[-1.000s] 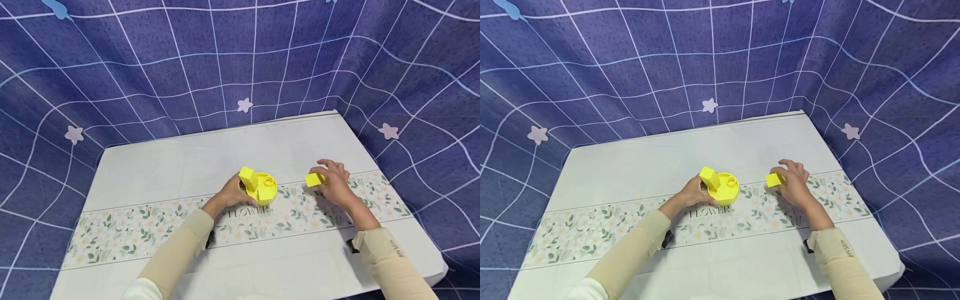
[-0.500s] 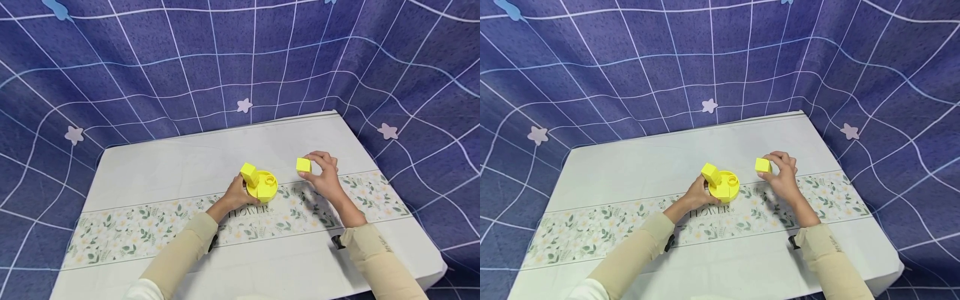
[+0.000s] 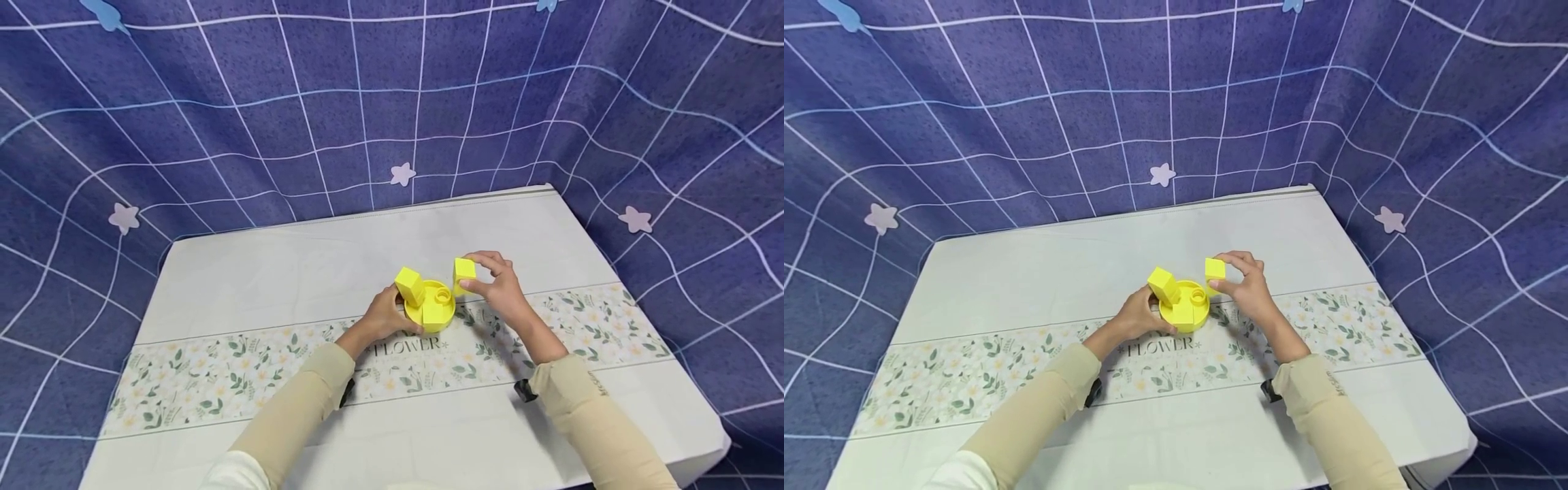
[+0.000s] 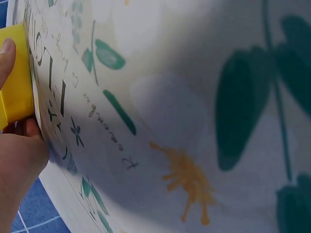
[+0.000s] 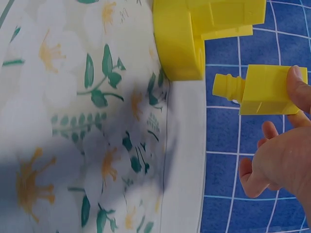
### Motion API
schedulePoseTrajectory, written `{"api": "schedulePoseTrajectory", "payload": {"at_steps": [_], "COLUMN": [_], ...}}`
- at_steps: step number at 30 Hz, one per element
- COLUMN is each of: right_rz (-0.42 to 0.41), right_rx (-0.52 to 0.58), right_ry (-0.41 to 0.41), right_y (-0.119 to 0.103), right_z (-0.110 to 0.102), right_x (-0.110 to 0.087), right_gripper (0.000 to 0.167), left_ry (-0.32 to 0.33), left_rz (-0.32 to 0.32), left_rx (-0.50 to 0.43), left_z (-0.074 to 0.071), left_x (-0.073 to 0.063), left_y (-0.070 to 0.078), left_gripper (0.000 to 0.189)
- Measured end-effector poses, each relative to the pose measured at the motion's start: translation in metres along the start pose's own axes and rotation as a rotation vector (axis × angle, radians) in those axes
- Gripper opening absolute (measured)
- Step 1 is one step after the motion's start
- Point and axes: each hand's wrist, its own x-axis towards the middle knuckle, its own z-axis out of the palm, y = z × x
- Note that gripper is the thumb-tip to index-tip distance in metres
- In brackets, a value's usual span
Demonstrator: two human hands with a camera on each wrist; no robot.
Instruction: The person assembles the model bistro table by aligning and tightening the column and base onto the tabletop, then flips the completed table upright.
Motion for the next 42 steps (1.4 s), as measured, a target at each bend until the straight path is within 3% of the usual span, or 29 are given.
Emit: {"api": "schedulePoseTrajectory", "payload": {"at_steps": [17,28,37,42], "right_rz": [-0.017,-0.026,-0.079,-0.037], "right_rx": [-0.033,-0.04,-0.131,-0.149], "right_ry": [-0.087,-0.04,0.047,0.019], "right_y": [0.001,0.007,0.013,0.013], "right_z": [0.021,0.035,0.056,0.055], "right_x": [0.006,0.008,0.008,0.008], "right_gripper": [0.038,0.034,0.037,0.045], "left_ry": [-0.012,-0.014,-0.017,-0.025], "left_rz": [0.03,0.037,0.016,0.006], "left_rx": [-0.015,-0.023,0.005,0.007], "left_z": [-0.001,-0.002,-0.003,-0.002], "left_x": [0.0,0.0,0.0,0.0], "left_y": [-0.003,-0.002,-0.001,-0.002], "left_gripper": [0.086,0.087,0.09,0.09]}}
